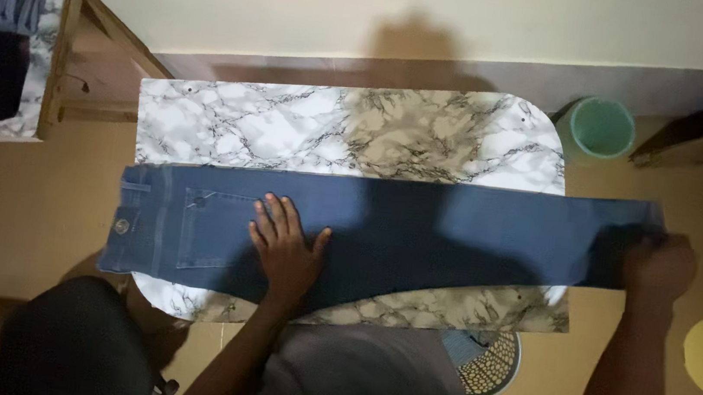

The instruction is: The person folds a pair of blue jeans on a marble-patterned table, then places the folded jeans on a nearby desk. They then pick up a dark jacket from a laundry basket and begin folding it on the same table.

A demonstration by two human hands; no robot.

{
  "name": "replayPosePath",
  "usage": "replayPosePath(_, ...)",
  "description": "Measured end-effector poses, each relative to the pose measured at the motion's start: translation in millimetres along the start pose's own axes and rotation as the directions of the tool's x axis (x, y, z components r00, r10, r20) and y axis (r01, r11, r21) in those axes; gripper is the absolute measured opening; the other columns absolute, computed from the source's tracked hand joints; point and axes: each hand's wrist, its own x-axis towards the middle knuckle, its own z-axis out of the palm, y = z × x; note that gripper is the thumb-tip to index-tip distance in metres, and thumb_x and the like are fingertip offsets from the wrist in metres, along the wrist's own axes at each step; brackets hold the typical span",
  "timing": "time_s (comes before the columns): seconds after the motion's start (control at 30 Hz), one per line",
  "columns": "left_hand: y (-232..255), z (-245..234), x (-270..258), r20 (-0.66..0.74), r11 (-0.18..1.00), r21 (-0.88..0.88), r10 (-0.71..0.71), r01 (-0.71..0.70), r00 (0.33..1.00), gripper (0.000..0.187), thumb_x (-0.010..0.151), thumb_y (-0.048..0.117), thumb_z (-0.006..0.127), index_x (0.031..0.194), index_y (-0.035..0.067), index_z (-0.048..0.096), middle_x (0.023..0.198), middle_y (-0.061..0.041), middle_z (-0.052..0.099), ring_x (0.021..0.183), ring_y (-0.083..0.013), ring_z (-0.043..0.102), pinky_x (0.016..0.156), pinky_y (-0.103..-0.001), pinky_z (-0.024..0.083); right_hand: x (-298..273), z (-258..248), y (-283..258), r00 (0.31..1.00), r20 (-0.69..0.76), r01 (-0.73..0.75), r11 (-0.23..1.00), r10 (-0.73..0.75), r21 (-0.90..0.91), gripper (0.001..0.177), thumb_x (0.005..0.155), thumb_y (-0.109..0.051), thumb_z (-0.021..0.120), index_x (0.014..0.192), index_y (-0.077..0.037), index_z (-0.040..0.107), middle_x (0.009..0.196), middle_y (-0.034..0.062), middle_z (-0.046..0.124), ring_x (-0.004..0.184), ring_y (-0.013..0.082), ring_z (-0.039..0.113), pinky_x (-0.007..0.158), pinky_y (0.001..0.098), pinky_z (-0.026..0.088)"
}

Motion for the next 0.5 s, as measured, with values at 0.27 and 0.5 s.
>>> replayPosePath(0.27,26,-17,2,-0.211,0.925,-0.289,0.188,-0.245,0.959,0.062,0.105,0.039,0.049,0.15,-0.004,0.049,0.158,-0.032,0.044,0.152,-0.0461,0.037,0.123,-0.059,0.035,-62,-106,-151,0.974,0.064,0.179,0.909,-0.218,0.375,0.024,0.09,-0.016,0.08,0.098,0.002,0.067,0.091,0.0231,0.068,0.079,0.0382,0.066,0.073,0.0473,0.054)
replayPosePath(0.5,76,-51,30,0.702,0.239,-0.712,0.273,0.66,0.658,0.057,0.099,0.049,0.052,0.127,0.002,0.064,0.11,-0.013,0.075,0.1,-0.0234,0.073,0.092,-0.042,0.058,-156,-117,-290,0.948,0.207,0.054,0.763,-0.242,0.644,0.015,0.093,-0.013,0.07,0.105,-0.005,0.066,0.09,0.0163,0.069,0.07,0.0303,0.068,0.063,0.0405,0.055)
